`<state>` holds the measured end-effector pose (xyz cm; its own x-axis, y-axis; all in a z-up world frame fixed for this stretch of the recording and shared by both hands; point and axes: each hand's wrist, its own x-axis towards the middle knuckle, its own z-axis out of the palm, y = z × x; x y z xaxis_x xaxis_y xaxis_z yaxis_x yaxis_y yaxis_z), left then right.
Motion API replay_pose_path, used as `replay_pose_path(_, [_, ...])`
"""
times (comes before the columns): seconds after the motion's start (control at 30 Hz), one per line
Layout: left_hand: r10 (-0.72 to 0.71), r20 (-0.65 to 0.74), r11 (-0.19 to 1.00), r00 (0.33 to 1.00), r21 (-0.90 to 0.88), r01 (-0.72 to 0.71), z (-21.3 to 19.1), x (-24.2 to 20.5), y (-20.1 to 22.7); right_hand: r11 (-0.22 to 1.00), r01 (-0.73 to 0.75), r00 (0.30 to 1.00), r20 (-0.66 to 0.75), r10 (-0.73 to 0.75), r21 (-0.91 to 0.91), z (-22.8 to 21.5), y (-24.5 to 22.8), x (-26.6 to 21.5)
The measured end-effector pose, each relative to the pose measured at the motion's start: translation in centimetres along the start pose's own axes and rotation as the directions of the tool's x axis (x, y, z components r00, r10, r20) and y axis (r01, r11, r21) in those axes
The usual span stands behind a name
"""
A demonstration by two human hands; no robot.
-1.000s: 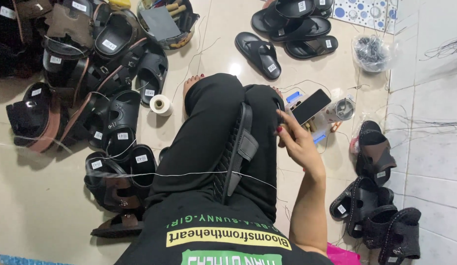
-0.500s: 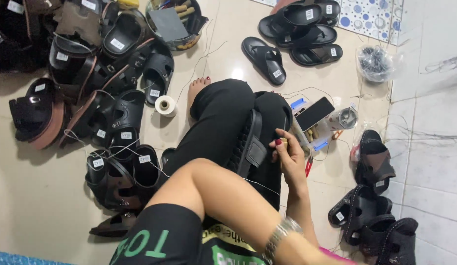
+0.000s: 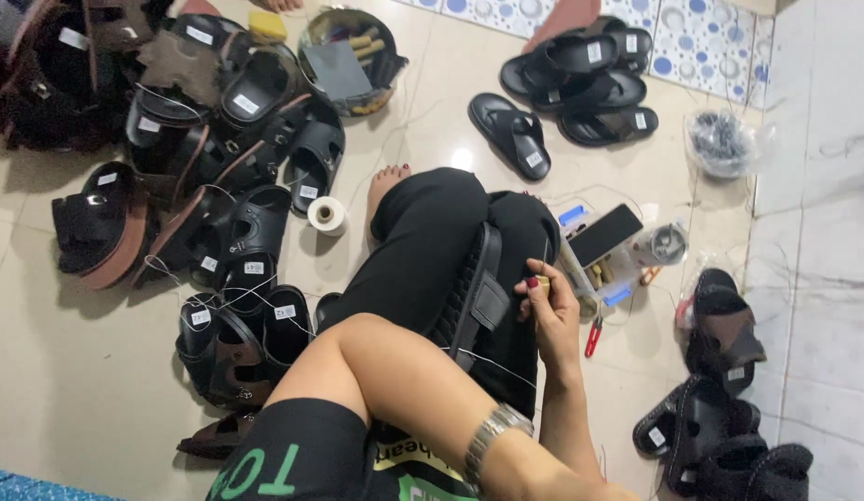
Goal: Hand-stitching the sole of a black sandal using a needle and white thread
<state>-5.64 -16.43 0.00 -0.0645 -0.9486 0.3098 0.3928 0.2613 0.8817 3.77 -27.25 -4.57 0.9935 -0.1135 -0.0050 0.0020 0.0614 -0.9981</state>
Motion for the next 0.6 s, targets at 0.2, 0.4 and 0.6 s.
replay_pose_path(0.2, [0.288, -0.184, 0.937, 0.94, 0.254, -0.238, -0.5, -5.0, 18.2, 0.999, 0.004, 1.0, -0.021, -0.003, 0.051, -0.8, 0.9, -0.1])
replay_pose_path(0.4, [0.399, -0.727, 0.69, 0.559, 0.639, 0.339, -1.3, -13.8, 14.2, 0.996, -0.053, 0.997, -0.05, 0.057, 0.07, 0.4, -1.4, -0.9])
replay_pose_path(0.6, [-0.249, -0.816, 0.811, 0.521, 0.119, 0.573, -1.5, -19.3, 11.3, 0.998, -0.034, 0.998, -0.048, 0.036, 0.048, 0.3, -1.0, -1.4])
